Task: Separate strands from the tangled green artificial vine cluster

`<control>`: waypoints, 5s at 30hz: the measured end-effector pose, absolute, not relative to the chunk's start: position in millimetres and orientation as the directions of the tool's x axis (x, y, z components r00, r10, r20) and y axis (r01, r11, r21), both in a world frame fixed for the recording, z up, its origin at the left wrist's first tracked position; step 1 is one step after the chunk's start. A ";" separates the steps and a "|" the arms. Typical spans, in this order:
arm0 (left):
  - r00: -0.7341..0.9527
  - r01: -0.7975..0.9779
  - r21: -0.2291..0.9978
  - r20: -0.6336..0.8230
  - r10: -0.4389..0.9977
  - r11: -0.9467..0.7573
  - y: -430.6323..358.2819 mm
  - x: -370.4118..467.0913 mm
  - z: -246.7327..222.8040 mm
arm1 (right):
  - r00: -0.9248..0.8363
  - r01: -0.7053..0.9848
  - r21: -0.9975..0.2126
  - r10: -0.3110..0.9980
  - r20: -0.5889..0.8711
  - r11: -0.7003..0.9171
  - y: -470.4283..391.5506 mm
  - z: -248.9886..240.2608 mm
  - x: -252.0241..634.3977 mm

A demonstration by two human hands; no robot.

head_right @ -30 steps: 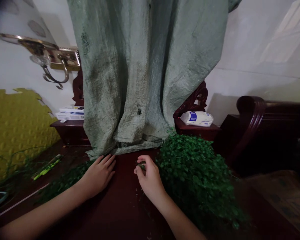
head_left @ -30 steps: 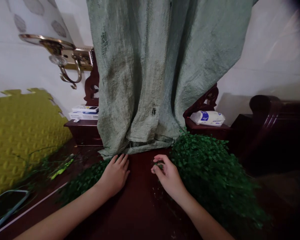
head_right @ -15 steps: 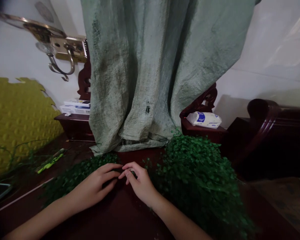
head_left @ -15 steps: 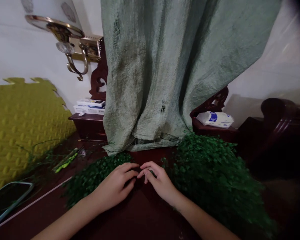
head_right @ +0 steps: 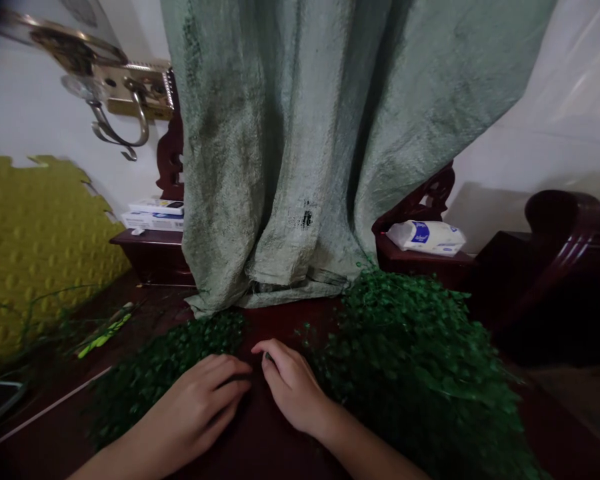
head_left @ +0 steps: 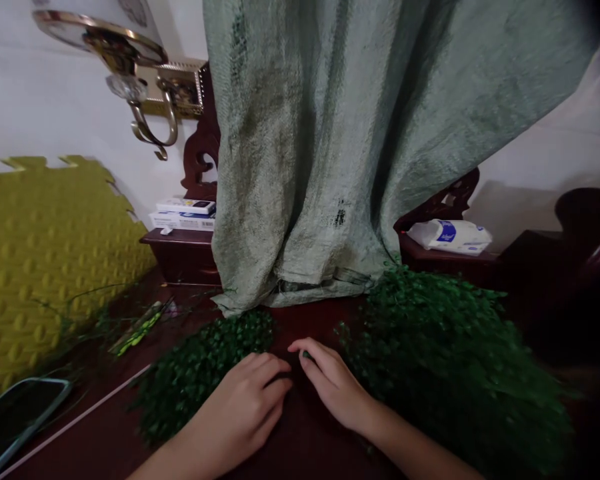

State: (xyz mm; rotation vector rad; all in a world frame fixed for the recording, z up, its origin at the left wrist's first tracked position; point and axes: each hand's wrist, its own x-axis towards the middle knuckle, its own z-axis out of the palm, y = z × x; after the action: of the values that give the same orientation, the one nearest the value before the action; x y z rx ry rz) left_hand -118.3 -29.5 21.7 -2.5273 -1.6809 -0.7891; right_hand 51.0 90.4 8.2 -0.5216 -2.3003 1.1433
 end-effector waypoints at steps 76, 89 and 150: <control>0.353 0.881 0.254 0.211 0.911 -0.400 -30.1 -116.9 27.0 | -0.815 0.170 -0.695 0.497 0.299 0.698 89.5 11.1 63.7; 0.364 0.878 0.227 0.255 0.896 -0.421 -29.8 -118.1 24.2 | -0.785 0.244 -0.691 0.557 0.272 0.680 95.3 10.3 65.6; 0.343 0.892 0.243 0.184 0.921 -0.381 -30.0 -117.6 25.8 | -0.693 0.124 -0.747 0.596 0.406 0.653 91.7 12.8 59.8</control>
State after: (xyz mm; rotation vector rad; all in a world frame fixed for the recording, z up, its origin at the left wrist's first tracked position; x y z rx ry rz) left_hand -117.6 -30.0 25.8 -2.6545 -1.7978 -0.4739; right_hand 59.8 91.7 12.8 -0.5555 -2.2173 0.9370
